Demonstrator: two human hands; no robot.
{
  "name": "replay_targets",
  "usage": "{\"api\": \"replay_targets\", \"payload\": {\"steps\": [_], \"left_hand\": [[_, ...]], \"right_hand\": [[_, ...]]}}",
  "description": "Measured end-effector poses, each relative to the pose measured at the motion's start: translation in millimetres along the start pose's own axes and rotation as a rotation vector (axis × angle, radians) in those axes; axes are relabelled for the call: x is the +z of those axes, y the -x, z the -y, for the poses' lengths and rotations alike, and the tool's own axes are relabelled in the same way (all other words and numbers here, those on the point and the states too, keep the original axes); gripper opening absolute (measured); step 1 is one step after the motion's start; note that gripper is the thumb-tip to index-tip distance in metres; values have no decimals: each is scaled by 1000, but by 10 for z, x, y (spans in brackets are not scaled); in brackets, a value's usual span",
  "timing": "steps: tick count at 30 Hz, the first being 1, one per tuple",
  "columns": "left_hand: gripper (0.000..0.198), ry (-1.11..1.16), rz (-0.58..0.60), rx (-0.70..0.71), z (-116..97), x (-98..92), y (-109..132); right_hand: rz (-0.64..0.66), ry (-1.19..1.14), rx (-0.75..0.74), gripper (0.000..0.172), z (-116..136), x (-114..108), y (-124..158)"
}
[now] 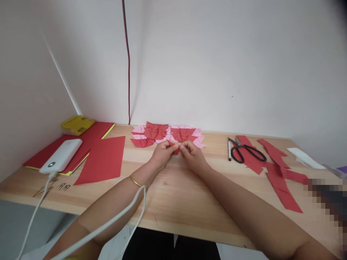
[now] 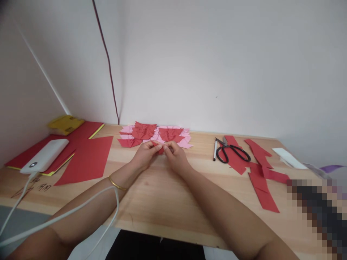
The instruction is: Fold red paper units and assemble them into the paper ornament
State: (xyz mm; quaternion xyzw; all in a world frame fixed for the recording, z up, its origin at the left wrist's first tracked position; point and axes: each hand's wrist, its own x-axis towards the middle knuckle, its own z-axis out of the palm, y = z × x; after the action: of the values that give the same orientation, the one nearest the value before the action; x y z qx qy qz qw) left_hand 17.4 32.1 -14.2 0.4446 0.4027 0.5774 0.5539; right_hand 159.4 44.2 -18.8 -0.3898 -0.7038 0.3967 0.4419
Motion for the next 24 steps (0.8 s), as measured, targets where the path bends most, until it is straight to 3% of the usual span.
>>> {"api": "replay_targets", "payload": {"steps": [9, 18, 24], "left_hand": [[21, 54, -40, -50, -45, 23, 22], [19, -19, -15, 49, -23, -12, 5], [29, 78, 42, -63, -37, -14, 8]], "right_hand": [[-4, -21, 2, 15, -14, 22, -5], [6, -30, -11, 13, -30, 24, 1], [-35, -131, 32, 19, -61, 15, -24]]}}
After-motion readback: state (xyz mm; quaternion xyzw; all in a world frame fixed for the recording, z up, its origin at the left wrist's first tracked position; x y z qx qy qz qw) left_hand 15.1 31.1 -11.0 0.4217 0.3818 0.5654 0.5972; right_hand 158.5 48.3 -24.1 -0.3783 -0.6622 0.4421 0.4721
